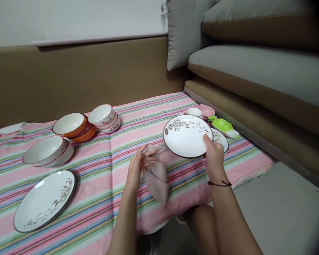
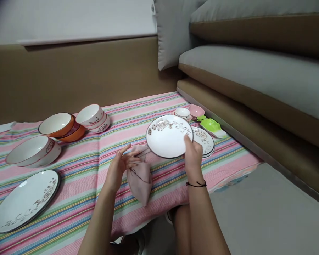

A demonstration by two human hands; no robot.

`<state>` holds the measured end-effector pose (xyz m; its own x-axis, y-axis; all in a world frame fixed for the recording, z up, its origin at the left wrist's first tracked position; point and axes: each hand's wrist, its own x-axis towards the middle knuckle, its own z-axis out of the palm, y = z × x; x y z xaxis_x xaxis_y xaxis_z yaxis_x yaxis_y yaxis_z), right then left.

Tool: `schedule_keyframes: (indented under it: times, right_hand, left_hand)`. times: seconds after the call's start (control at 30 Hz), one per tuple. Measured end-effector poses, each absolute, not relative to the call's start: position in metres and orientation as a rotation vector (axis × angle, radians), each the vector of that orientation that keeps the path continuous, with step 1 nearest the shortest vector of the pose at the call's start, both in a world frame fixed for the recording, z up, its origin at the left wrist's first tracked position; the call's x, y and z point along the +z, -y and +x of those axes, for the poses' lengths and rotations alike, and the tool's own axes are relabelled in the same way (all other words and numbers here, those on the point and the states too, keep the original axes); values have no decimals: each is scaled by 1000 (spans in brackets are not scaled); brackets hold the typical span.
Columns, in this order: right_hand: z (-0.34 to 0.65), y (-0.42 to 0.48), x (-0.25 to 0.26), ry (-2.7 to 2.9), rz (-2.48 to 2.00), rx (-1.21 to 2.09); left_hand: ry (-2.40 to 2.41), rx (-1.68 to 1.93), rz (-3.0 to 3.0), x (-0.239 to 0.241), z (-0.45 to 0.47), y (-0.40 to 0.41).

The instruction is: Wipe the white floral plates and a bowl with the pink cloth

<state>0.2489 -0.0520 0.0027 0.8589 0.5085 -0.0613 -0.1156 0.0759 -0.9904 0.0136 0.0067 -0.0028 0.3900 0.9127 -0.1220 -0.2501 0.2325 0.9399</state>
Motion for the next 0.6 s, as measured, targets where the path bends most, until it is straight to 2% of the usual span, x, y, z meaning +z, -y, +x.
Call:
schedule_keyframes:
  times: [0.1, 0.3, 0.6]
  right_hand:
    - [277, 65, 3, 183, -1503, 328]
    - [313, 84, -11, 97, -1743, 249]
    - [316, 79, -23, 53, -1716, 460]
  left_hand:
    - [-832, 915, 1051, -7, 10, -9]
    - [-1002, 909, 1087, -4, 2, -5]
    - [-1227, 995, 871, -3, 5, -8]
